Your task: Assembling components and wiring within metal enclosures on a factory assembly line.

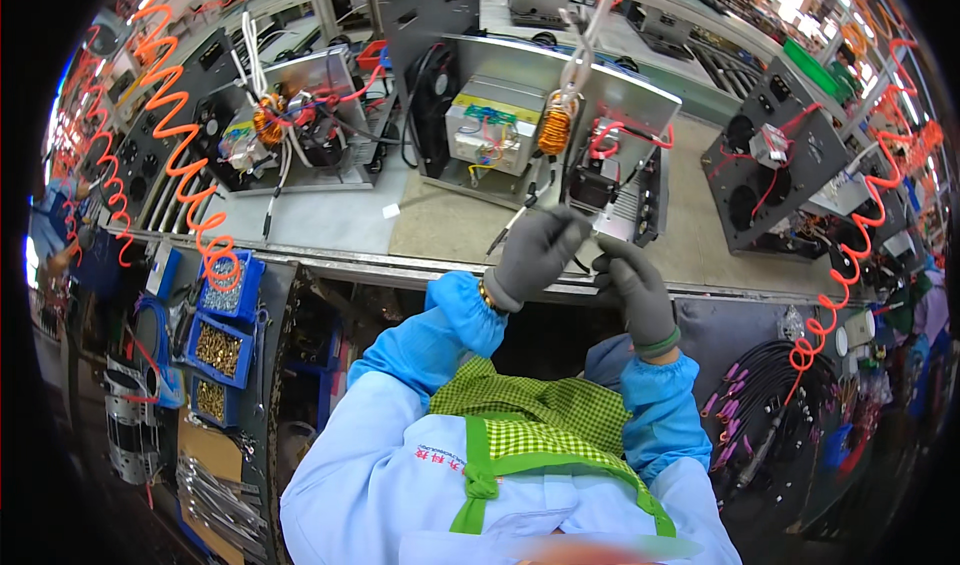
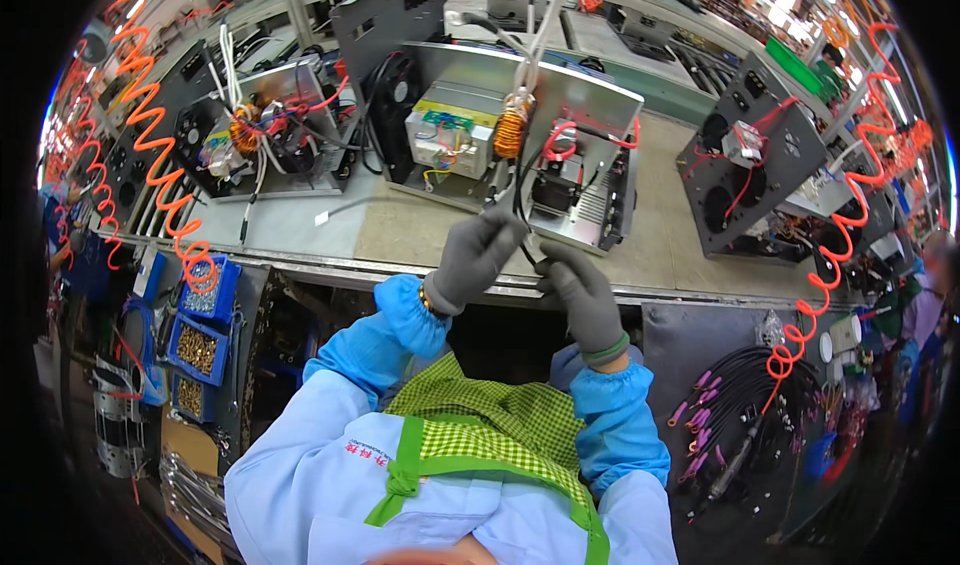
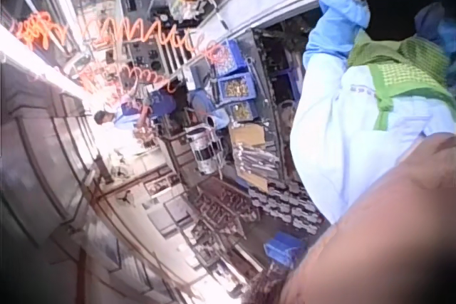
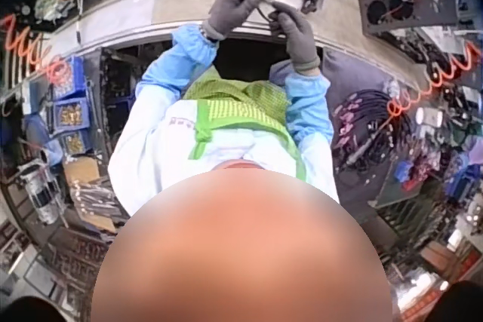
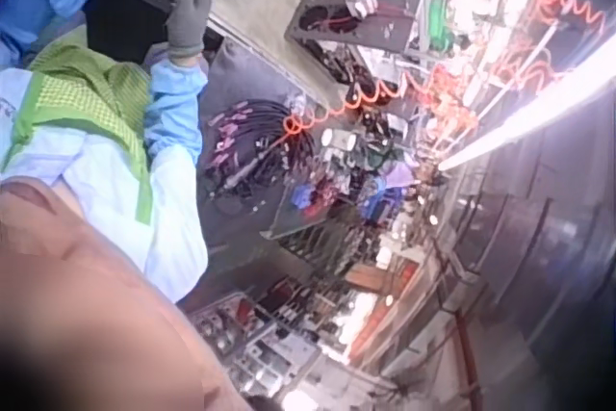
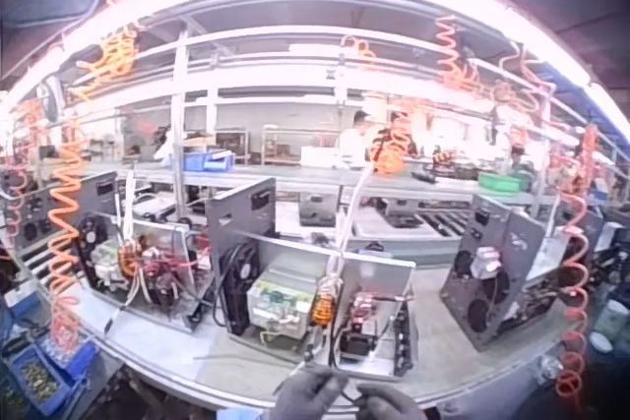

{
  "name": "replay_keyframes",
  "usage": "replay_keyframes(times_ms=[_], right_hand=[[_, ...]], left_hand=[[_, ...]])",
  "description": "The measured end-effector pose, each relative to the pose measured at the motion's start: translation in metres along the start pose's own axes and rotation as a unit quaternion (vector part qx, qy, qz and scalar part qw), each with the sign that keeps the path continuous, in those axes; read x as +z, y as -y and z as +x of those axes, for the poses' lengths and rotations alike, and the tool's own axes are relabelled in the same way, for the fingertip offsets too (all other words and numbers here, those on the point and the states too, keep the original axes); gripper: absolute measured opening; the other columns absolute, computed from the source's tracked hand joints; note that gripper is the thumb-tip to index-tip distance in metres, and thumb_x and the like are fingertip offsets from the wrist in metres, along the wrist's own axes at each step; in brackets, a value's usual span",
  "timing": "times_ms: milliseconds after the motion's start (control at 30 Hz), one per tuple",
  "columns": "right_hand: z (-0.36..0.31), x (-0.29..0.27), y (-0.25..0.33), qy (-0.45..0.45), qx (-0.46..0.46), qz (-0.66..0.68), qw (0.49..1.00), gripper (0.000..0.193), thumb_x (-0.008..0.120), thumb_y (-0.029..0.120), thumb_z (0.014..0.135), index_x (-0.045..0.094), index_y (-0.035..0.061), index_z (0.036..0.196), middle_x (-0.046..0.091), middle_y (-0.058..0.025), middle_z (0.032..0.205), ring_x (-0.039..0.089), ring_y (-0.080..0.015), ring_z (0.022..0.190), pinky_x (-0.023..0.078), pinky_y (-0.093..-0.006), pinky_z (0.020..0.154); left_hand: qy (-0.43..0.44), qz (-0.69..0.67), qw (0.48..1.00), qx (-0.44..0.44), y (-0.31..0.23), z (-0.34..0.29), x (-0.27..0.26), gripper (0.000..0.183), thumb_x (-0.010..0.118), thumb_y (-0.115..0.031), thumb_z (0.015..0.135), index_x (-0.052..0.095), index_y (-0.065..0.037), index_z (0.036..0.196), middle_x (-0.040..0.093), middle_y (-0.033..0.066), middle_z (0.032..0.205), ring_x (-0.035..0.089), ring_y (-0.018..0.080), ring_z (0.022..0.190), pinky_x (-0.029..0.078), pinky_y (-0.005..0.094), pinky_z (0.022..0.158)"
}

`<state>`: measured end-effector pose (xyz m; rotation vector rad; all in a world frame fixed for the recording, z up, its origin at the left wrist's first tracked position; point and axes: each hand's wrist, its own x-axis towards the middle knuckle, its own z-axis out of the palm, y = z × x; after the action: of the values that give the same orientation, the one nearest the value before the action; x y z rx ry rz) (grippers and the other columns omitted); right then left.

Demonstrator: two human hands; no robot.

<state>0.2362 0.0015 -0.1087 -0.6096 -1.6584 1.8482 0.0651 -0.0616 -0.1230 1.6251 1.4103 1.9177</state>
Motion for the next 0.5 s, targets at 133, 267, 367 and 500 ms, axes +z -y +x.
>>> replay_keyframes(times_ms=[133,267,367,500], right_hand=[[-0.001,-0.027,0.007,-0.021,-0.061,0.043,0.997,0.043,0.051,0.025,0.095,0.045,0.0028,0.131,0.06,-0.0065,0.093,0.055,-0.01,0.076,0.047,-0.0242,0.066],[0.006,-0.035,0.005,-0.016,-0.09,0.074,0.993,0.049,0.051,0.027,0.095,0.037,0.0037,0.137,0.058,-0.0058,0.09,0.052,-0.0098,0.071,0.045,-0.0248,0.063],[0.007,-0.04,-0.005,-0.03,-0.086,0.094,0.991,0.048,0.051,0.027,0.095,0.038,0.0036,0.135,0.056,-0.0045,0.086,0.051,-0.0095,0.07,0.044,-0.0245,0.062],[0.016,-0.055,-0.026,-0.049,-0.086,0.051,0.994,0.04,0.053,0.025,0.095,0.045,0.0038,0.127,0.054,-0.0022,0.081,0.049,-0.0088,0.067,0.042,-0.023,0.06]], left_hand=[[-0.036,-0.12,0.99,-0.065,0.018,0.017,0.038,0.021,0.057,-0.021,0.093,0.059,0.0,0.095,0.062,0.0028,0.079,0.054,0.0073,0.073,0.045,0.0241,0.064],[-0.031,-0.186,0.978,-0.093,0.023,0.011,0.07,0.021,0.058,-0.02,0.093,0.059,0.0,0.099,0.062,0.0024,0.082,0.054,0.0066,0.077,0.045,0.0239,0.067],[-0.025,-0.226,0.966,-0.122,0.015,0.003,0.081,0.022,0.057,-0.021,0.093,0.059,0.001,0.1,0.063,0.0028,0.081,0.055,0.0072,0.076,0.047,0.0241,0.067],[0.002,-0.2,0.974,-0.11,0.03,-0.002,0.089,0.026,0.058,-0.023,0.092,0.06,0.001,0.101,0.063,0.0045,0.075,0.057,0.0094,0.067,0.048,0.0253,0.06]])
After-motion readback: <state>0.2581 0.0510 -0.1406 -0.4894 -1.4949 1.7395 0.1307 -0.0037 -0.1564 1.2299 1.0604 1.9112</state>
